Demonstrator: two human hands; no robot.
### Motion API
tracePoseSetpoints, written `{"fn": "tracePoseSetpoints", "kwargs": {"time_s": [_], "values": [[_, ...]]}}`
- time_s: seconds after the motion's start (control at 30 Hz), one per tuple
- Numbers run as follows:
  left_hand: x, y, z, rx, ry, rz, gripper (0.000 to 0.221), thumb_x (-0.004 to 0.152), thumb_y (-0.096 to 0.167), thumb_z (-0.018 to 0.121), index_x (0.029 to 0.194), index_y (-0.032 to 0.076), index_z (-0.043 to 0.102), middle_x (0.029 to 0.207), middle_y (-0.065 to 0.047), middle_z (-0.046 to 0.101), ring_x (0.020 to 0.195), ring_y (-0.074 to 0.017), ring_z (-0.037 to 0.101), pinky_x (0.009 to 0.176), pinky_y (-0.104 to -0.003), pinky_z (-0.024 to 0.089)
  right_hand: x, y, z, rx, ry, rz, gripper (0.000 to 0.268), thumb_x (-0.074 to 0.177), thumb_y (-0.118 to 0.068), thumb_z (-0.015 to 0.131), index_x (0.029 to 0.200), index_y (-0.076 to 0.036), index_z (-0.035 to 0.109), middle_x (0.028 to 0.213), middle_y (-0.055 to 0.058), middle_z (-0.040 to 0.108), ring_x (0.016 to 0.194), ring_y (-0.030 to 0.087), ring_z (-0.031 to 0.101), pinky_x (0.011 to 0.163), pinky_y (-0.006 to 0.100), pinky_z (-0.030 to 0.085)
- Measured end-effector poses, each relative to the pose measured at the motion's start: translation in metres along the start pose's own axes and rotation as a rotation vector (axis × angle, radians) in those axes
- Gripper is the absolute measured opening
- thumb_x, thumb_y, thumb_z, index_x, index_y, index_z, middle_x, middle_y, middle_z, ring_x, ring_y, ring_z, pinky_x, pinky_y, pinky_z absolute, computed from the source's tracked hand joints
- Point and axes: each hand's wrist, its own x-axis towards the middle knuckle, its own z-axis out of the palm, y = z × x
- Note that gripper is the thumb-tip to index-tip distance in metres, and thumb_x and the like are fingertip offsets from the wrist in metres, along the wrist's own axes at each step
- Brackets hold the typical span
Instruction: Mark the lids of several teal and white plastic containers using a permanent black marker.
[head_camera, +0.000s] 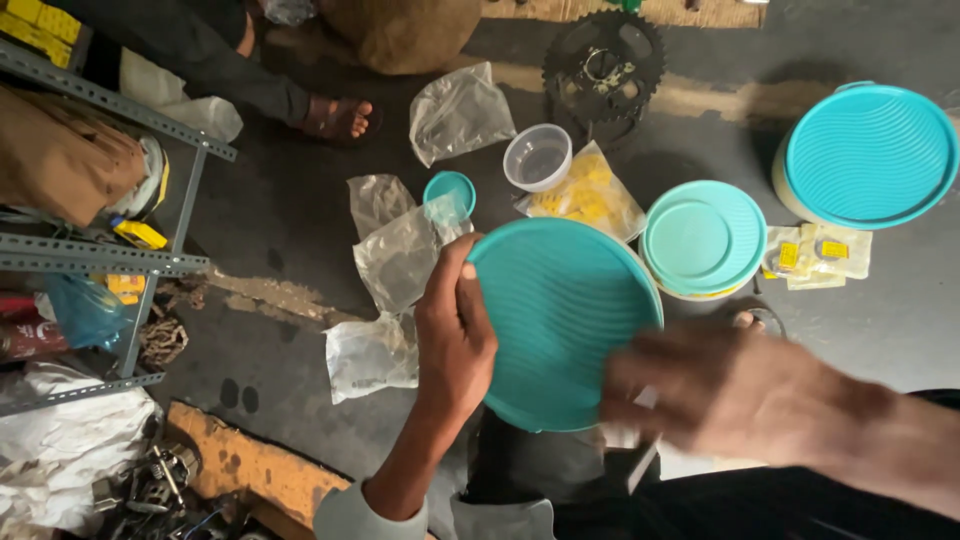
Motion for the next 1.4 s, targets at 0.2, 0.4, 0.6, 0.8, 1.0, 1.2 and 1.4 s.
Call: {"fn": "tracePoseSetpoints", "kwargs": {"time_s": [0.2,0.4,0.6,0.8,1.0,1.2,1.4], "values": [[-0.002,0.001,0.0,0.05,0.024,0.015,0.028,0.11,0.014,0.04,0.13,0.004,0.058,0.107,-0.02,0.071,0.092,-0.0319,0.072,0.081,-0.041,0.054,0.009,0.054,0.009,0.487,0.175,0.59,0.071,0.079,-0.057,0.077,0.115,0.001,0.06,0.083,0.012,0.067,0.046,0.02,0.059,0.042,0.038,0.049],[0.001,0.0,0.003,-0.01,0.003,-0.126,0.032,0.112,0.028,0.039,0.12,0.006,0.06,0.096,-0.013,0.07,0.085,-0.0236,0.069,0.079,-0.039,0.053,0.02,0.049,-0.002,0.822,-0.155,0.679,0.084,0.088,-0.065,0.054,0.152,-0.01,0.053,0.066,0.016,0.068,0.043,0.025,0.066,0.052,0.044,0.056],[0.004,-0.001,0.0,-0.08,-0.042,-0.125,0.043,0.113,0.039,0.034,0.12,0.005,0.061,0.102,-0.01,0.068,0.094,-0.0207,0.066,0.086,-0.038,0.052,0.028,0.06,-0.01,0.862,-0.268,0.591,0.087,0.094,-0.07,0.044,0.157,-0.01,0.042,0.078,0.02,0.074,0.057,0.03,0.073,0.064,0.046,0.061],[-0.001,-0.003,0.003,-0.044,-0.042,-0.202,0.044,0.112,0.041,0.034,0.118,0.006,0.061,0.094,-0.01,0.066,0.088,-0.0199,0.063,0.082,-0.037,0.051,0.022,0.068,0.02,0.66,-0.033,0.36,0.073,0.102,-0.057,0.031,0.143,-0.001,0.051,0.092,0.024,0.07,0.063,0.032,0.067,0.063,0.044,0.057],[0.0,0.004,0.002,-0.043,-0.036,-0.183,0.043,0.111,0.039,0.035,0.124,0.005,0.059,0.102,-0.011,0.069,0.096,-0.0218,0.066,0.087,-0.038,0.051,0.019,0.064,0.014,0.476,0.068,0.224,0.055,0.104,-0.043,0.04,0.134,0.0,0.056,0.104,0.029,0.073,0.075,0.033,0.075,0.063,0.043,0.06],[-0.002,0.003,0.002,-0.053,-0.017,-0.216,0.046,0.111,0.037,0.036,0.136,0.006,0.058,0.124,-0.015,0.069,0.117,-0.0264,0.066,0.101,-0.04,0.049,0.016,0.054,0.004,0.758,0.046,0.332,0.071,0.096,-0.059,0.055,0.131,0.003,0.06,0.095,0.024,0.08,0.088,0.033,0.078,0.072,0.046,0.062],[0.001,0.003,0.0,-0.006,-0.031,-0.143,0.049,0.111,0.034,0.038,0.146,0.003,0.052,0.144,-0.019,0.062,0.137,-0.0334,0.057,0.113,-0.045,0.043,0.018,0.035,-0.016,0.77,0.051,0.458,0.066,0.095,-0.046,0.06,0.142,0.0,0.052,0.089,0.021,0.08,0.068,0.029,0.08,0.064,0.043,0.063]]}}
